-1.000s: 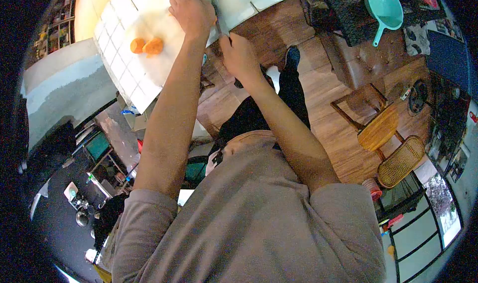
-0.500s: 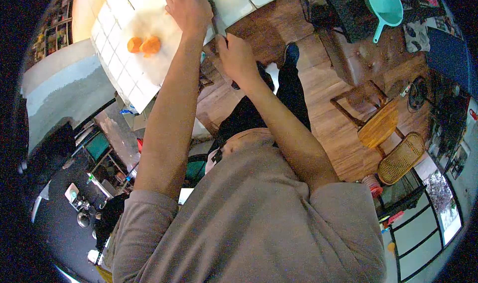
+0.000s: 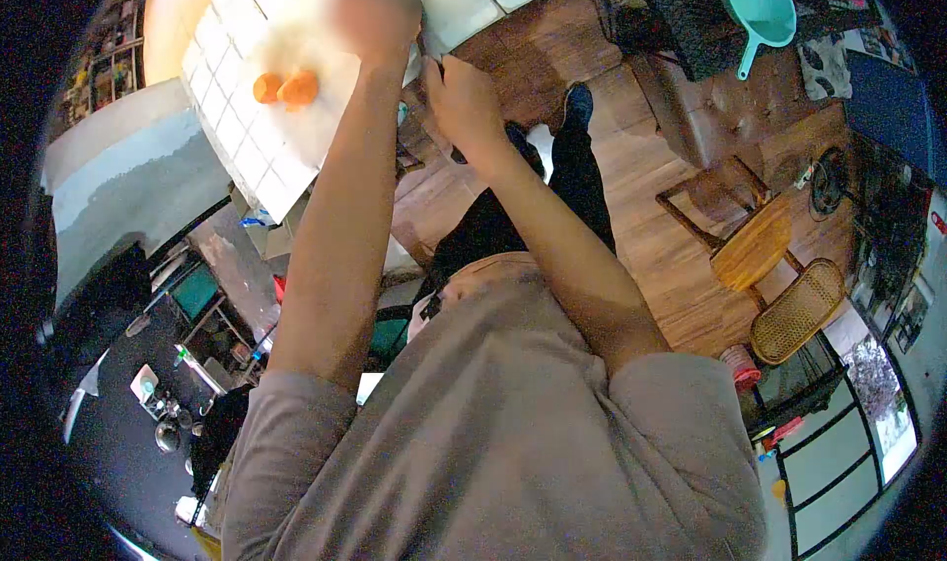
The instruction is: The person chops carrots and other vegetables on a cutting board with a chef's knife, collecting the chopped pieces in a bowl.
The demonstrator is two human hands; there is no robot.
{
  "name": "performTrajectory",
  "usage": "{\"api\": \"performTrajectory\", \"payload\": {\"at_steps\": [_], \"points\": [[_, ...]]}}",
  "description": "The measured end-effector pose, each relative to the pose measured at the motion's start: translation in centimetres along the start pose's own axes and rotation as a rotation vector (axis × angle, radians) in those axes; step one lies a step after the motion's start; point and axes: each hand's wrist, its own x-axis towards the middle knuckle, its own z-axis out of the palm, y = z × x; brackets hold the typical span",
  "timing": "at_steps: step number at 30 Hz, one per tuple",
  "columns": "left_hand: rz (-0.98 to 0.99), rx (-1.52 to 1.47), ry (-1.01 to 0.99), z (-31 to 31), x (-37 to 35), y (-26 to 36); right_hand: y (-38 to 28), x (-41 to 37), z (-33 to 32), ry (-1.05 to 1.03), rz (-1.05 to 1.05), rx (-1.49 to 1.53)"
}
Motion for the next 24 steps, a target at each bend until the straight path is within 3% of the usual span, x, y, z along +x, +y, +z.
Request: {"api": "performTrajectory", "payload": {"at_steps": [3, 5, 6, 8, 12, 14, 16, 20, 22, 24], "points": [[-0.096, 0.006, -0.048, 0.5, 0.5, -2.2, 0.0, 0.0, -0.3, -0.005, -0.011, -0.004], [-0.276, -0.434, -0.038, 1.1, 0.6, -4.5, -0.3, 0.2, -0.9, -0.011, -0.015, 0.009], [-0.272, -0.433, -0.034, 0.9, 0.5, -4.2, -0.3, 0.2, -0.9, -0.013, 0.001, 0.014], [0.006, 0.139, 0.03, 0.4, -0.4, -3.5, -0.4, 0.1, -0.7, -0.026, 0.016, 0.019], [0.019, 0.163, 0.015, 0.4, -0.8, -3.2, 0.0, 0.1, -0.6, -0.022, 0.005, 0.022], [0.005, 0.033, -0.012, -0.9, -0.3, -1.6, -1.0, 0.1, -1.1, -0.019, 0.006, 0.019], [0.018, 0.033, -0.019, -1.6, -0.3, -0.7, -2.5, -0.9, -2.2, -0.137, 0.184, 0.089], [0.065, 0.076, 0.006, -1.2, -0.4, -1.1, -1.7, -1.7, -2.1, -0.151, 0.206, 0.091], [0.065, 0.075, -0.008, -0.9, -0.3, -1.5, -0.9, -1.4, -1.4, -0.055, 0.016, 0.0], [0.064, 0.076, -0.023, -1.2, -0.4, -1.4, -0.5, -0.9, -1.0, -0.05, 0.019, 0.007]]}}
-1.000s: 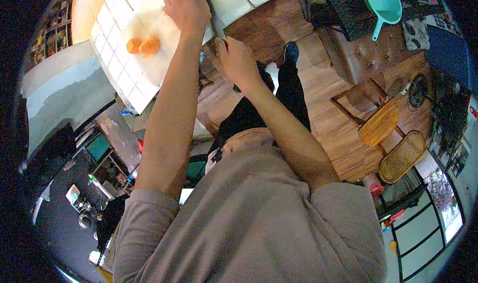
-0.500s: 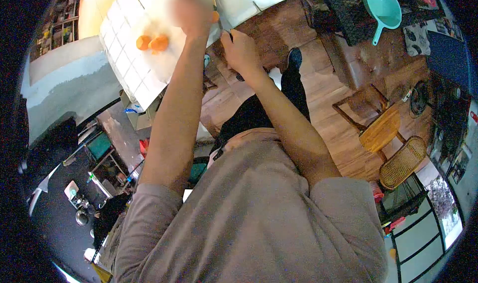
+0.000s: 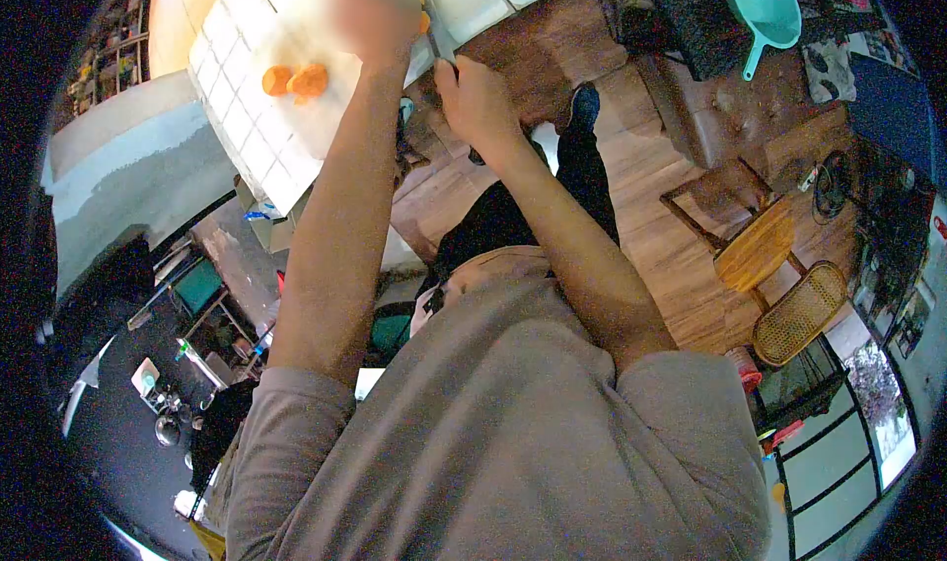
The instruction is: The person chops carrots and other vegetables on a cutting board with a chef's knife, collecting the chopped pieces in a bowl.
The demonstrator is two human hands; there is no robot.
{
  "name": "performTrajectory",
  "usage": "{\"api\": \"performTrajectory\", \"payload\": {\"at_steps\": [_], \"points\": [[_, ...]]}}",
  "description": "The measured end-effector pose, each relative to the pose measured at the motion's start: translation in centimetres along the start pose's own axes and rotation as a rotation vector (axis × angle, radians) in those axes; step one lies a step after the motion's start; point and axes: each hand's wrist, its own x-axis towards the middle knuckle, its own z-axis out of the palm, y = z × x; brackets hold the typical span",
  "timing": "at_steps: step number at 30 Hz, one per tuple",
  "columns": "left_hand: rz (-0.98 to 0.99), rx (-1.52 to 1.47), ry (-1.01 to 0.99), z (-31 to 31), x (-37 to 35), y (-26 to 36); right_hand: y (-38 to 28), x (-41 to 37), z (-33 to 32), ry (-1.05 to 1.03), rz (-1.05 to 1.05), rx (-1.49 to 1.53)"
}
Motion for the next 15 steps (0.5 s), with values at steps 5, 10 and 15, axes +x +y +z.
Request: {"api": "performTrajectory", "payload": {"at_steps": [5, 10, 15], "points": [[-0.024, -0.011, -0.009, 0.3, 0.1, -0.2, 0.3, 0.5, 0.4, 0.007, -0.012, -0.023], [-0.078, 0.018, -0.048, -0.1, 0.2, 0.4, 0.6, 0.2, 0.0, -0.002, -0.022, -0.02], [-0.122, 0.026, -0.107, -0.5, 0.2, 0.8, -1.2, -0.4, -0.9, -0.08, 0.097, 0.048]]}}
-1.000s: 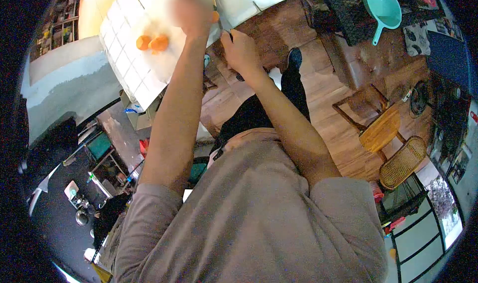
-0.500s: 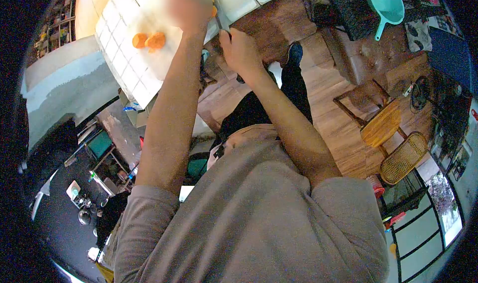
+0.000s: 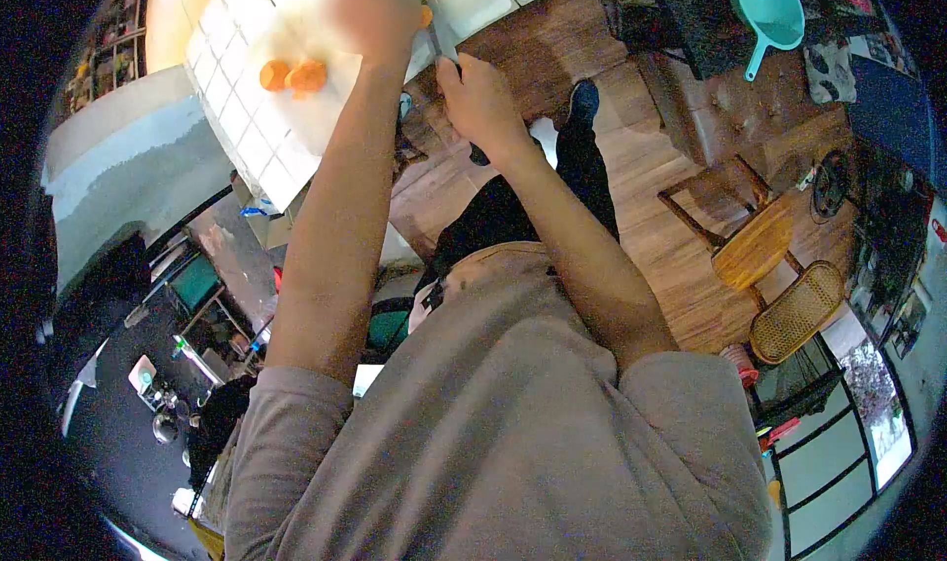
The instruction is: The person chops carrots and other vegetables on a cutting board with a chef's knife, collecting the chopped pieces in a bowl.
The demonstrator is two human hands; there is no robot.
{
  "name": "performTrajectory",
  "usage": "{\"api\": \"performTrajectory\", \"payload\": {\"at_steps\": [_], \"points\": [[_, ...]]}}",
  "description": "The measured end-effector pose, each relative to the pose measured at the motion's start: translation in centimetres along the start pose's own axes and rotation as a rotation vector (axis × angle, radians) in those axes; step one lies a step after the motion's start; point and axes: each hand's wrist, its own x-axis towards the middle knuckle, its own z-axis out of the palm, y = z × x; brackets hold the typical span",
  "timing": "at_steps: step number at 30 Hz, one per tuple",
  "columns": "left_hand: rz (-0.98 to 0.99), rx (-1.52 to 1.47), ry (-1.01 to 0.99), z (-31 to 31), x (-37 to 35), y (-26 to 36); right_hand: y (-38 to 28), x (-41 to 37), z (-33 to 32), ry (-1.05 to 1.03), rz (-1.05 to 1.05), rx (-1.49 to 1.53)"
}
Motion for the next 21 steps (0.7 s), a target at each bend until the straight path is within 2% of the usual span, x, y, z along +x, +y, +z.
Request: {"api": "performTrajectory", "payload": {"at_steps": [1, 2, 4, 9, 12, 14, 17, 19, 20, 21], "points": [[0.007, -0.016, 0.018, -0.1, -0.2, 0.1, -0.6, -0.2, -0.1, -0.057, 0.103, 0.046], [0.015, -0.031, 0.039, -0.2, -0.2, 0.1, 0.2, 0.2, 0.3, -0.063, 0.102, 0.047], [-0.009, -0.02, 0.019, -0.1, 0.1, 0.2, 1.6, 1.5, 0.9, 0.055, -0.119, -0.059], [-0.035, -0.001, -0.027, 0.2, 0.1, -0.4, 1.1, 1.8, 1.0, 0.085, -0.125, -0.098], [0.033, 0.025, 0.01, 0.2, 0.0, -0.4, 1.1, 1.4, 0.7, 0.085, -0.128, -0.088], [-0.021, -0.005, -0.022, -0.3, 0.1, 0.0, 1.1, 1.1, 0.4, 0.081, -0.135, -0.087], [-0.012, -0.048, 0.002, 0.0, 0.1, -0.2, 0.6, 0.1, 0.0, 0.02, -0.083, -0.043], [-0.031, -0.033, -0.034, -0.2, 0.2, -0.1, -1.1, -0.4, -0.4, -0.063, 0.097, 0.023], [-0.049, -0.017, -0.071, -0.3, 0.3, -0.1, -0.6, -0.2, -0.2, -0.064, 0.097, 0.023], [-0.051, -0.015, -0.072, -0.4, 0.2, 0.0, -0.1, 0.2, 0.2, -0.015, 0.005, -0.023]]}}
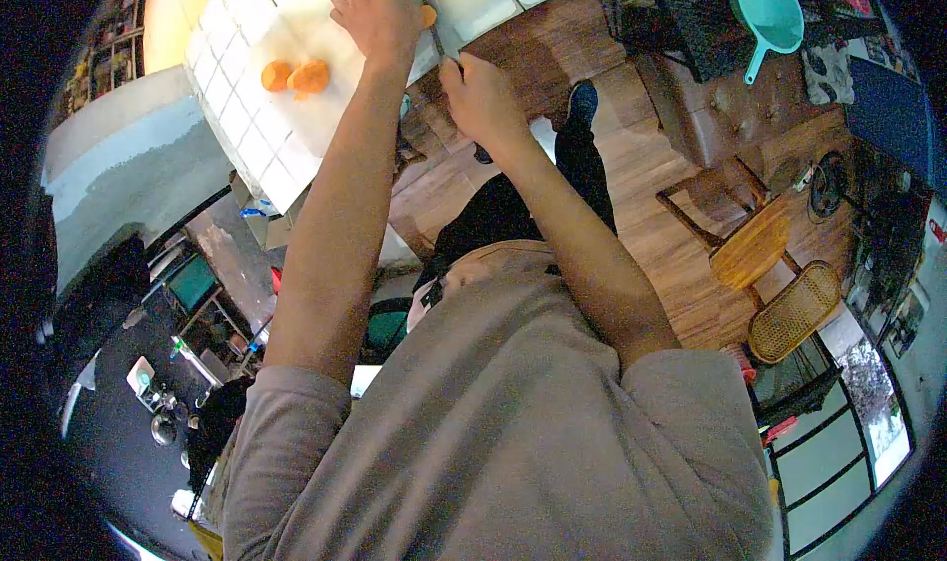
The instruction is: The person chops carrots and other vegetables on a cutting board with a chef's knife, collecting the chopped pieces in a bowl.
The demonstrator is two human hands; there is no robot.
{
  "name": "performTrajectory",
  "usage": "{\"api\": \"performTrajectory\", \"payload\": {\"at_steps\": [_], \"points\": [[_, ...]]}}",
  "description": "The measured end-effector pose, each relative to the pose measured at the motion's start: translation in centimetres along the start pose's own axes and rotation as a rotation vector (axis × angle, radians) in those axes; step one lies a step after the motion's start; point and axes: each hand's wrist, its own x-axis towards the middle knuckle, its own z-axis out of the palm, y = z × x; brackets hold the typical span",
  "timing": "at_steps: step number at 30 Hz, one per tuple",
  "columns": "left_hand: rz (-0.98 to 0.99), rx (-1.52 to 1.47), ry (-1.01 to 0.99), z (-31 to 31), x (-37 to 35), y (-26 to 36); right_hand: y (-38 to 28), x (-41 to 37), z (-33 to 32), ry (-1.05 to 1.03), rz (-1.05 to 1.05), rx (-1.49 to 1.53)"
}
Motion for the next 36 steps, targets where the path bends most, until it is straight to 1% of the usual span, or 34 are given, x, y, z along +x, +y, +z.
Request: {"api": "performTrajectory", "payload": {"at_steps": [1, 5, 7, 8, 10, 12, 14, 16, 17, 19, 20, 23, 26, 28, 29, 31, 32, 34, 36], "points": [[-0.014, 0.017, -0.007, -0.1, 0.0, 0.1, 0.5, 0.4, 0.3, 0.05, -0.092, -0.046], [-0.045, 0.029, -0.02, -0.1, 0.0, 0.3, 0.8, 1.0, 0.5, 0.069, -0.125, -0.077], [-0.036, 0.021, -0.021, -0.2, 0.0, 0.3, -0.8, 0.9, 0.2, 0.009, 0.009, -0.033], [-0.028, 0.015, -0.021, -0.2, -0.1, 0.2, -0.5, 1.0, 0.4, 0.009, 0.008, -0.034], [-0.022, -0.002, -0.011, -0.3, -0.1, 0.0, 0.5, 1.3, 1.1, 0.109, -0.143, -0.119], [-0.013, -0.024, 0.0, 0.6, 0.1, -0.5, 1.3, 1.2, 1.0, 0.098, -0.128, -0.093], [0.038, 0.024, 0.117, 2.5, 0.3, -2.0, 1.3, 0.6, 0.8, 0.079, -0.11, -0.063], [0.03, 0.011, 0.092, 1.0, 0.0, -0.8, 1.2, 0.1, 0.4, 0.01, -0.029, -0.019], [0.022, -0.003, 0.068, 0.3, -0.1, -0.2, 1.4, 0.2, 0.6, 0.01, -0.028, -0.019], [0.027, -0.015, 0.092, 1.0, 0.0, -0.5, 1.7, 0.8, 1.3, 0.08, -0.141, -0.032], [0.033, -0.027, 0.12, 1.2, 0.1, -0.8, 1.8, 1.1, 1.5, 0.079, -0.142, -0.031], [0.028, 0.011, 0.111, 1.3, 0.2, -0.9, 1.6, 1.5, 1.8, 0.103, -0.127, -0.062], [0.033, -0.015, 0.119, 1.6, 0.3, -1.1, 1.4, 1.3, 1.5, 0.112, -0.143, -0.093], [0.04, -0.013, 0.125, 1.6, 0.2, -1.1, 0.2, 0.2, 0.6, 0.019, -0.05, -0.028], [0.045, -0.01, 0.131, 1.6, 0.2, -1.1, -0.1, -0.2, 0.4, 0.02, -0.05, -0.027], [0.054, -0.008, 0.126, 1.4, 0.1, -1.0, -0.2, -0.8, 0.2, -0.047, 0.029, 0.04], [0.064, -0.005, 0.122, 1.2, 0.1, -1.0, 0.1, -0.6, 0.3, -0.048, 0.029, 0.04], [0.062, -0.003, 0.114, 0.9, 0.0, -0.7, 0.5, -0.3, 0.8, -0.012, -0.082, 0.073], [0.058, -0.003, 0.103, 0.9, -0.1, -0.6, 0.4, 0.0, 0.7, -0.017, -0.059, 0.061]]}}
